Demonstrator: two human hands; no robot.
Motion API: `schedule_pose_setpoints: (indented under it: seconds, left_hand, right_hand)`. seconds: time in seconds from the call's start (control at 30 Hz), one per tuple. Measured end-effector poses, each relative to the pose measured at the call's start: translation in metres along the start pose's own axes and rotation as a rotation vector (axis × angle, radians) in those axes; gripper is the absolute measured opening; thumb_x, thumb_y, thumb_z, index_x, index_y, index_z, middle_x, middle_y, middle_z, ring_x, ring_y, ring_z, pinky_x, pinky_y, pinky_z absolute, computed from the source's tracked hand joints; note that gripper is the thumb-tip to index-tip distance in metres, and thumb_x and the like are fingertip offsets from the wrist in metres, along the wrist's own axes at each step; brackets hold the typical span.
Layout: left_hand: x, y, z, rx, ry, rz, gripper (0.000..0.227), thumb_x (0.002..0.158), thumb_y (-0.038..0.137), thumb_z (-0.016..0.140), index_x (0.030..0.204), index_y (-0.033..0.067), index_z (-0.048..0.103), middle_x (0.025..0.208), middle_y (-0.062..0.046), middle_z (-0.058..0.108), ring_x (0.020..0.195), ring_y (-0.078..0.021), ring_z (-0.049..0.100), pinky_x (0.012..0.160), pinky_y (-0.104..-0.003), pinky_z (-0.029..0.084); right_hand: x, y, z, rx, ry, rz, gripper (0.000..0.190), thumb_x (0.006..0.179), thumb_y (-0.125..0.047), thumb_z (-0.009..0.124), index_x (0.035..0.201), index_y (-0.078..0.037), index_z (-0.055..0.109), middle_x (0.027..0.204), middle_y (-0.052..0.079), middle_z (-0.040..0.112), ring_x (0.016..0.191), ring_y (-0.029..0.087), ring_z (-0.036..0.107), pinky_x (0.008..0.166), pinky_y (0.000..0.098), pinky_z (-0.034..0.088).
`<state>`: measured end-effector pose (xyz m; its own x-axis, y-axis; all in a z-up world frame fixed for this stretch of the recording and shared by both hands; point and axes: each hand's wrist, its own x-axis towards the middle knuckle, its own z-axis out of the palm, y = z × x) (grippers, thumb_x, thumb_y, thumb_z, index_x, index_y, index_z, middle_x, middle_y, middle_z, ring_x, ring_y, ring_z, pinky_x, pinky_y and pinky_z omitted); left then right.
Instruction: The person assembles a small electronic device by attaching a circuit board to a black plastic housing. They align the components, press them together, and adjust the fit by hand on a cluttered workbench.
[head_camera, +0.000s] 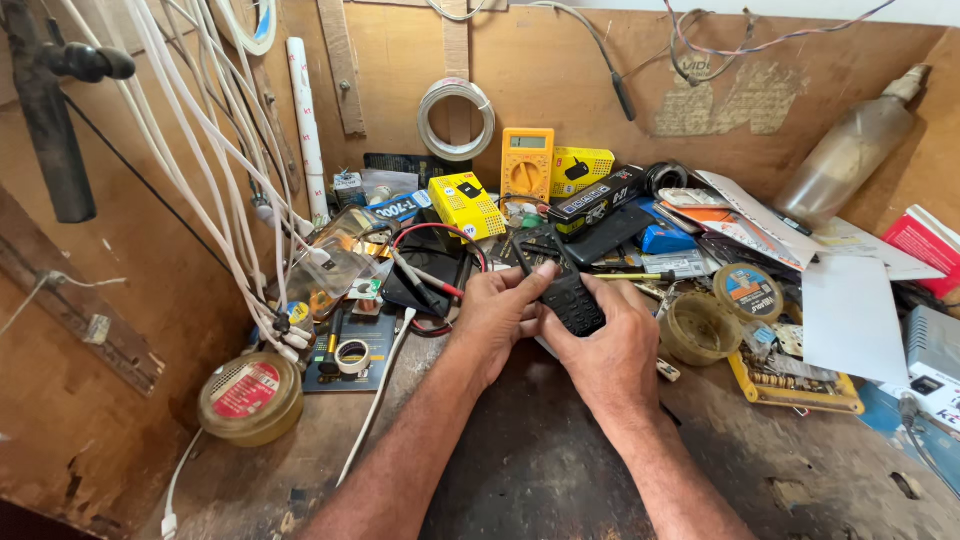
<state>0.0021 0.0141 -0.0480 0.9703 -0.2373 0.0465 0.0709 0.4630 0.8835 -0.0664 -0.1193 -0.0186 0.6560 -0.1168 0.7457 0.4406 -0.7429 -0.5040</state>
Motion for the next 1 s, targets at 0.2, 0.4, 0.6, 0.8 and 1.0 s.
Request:
schedule_pose_setpoints:
  seconds: [0.2,0.4,0.6,0.8,1.0]
  left_hand:
    - [0.000,0.019,0.000,0.154,0.190,-0.010,0.046,0.097,0.040,0.067,0.101,-0.0058,0.071,0.083,-0.013,0.074,0.068,-0.0190,0.073,0.057,-0.030,0.062]
    - [-0.027,0.039,0.002,1.065,0.555,0.186,0.044,0.090,0.037,0.072,0.099,-0.0053,0.066,0.089,-0.027,0.077,0.079,-0.0370,0.077,0.073,-0.043,0.060]
    - [-0.021,0.028,0.038,1.466,0.480,0.086,0.085,0.076,0.046,0.089,0.116,-0.0150,0.046,0.112,-0.030,0.065,0.106,-0.0420,0.068,0.086,-0.044,0.060]
    - [-0.011,0.032,0.055,1.341,0.547,-0.074,0.094,0.068,0.041,0.095,0.124,-0.0099,0.039,0.120,-0.026,0.065,0.112,-0.0377,0.068,0.091,-0.043,0.058]
    - [-0.001,0.013,0.036,1.099,0.646,0.081,0.082,0.065,0.025,0.095,0.119,-0.0116,0.046,0.108,-0.028,0.070,0.102,-0.0412,0.071,0.091,-0.045,0.059]
  right_hand:
    - [0.000,0.003,0.000,0.021,0.056,0.022,0.040,0.074,-0.022,0.087,0.102,0.002,0.074,0.095,0.018,0.072,0.087,0.034,0.072,0.076,0.0432,0.056]
    - [0.002,0.005,-0.001,-0.004,0.053,0.101,0.041,0.074,-0.026,0.088,0.102,0.002,0.076,0.091,0.019,0.071,0.083,0.034,0.071,0.074,0.0441,0.055]
    - [0.000,0.007,-0.005,0.016,0.119,0.119,0.044,0.076,-0.028,0.088,0.103,0.003,0.075,0.093,0.017,0.071,0.084,0.032,0.070,0.075,0.0430,0.055]
    - [-0.001,0.010,-0.004,-0.001,0.177,0.105,0.046,0.076,-0.027,0.089,0.107,0.004,0.074,0.096,0.018,0.070,0.087,0.033,0.070,0.077,0.0437,0.055]
    - [-0.001,0.010,-0.005,-0.012,0.141,0.114,0.047,0.076,-0.026,0.089,0.107,0.005,0.073,0.094,0.017,0.069,0.086,0.032,0.069,0.076,0.0436,0.055]
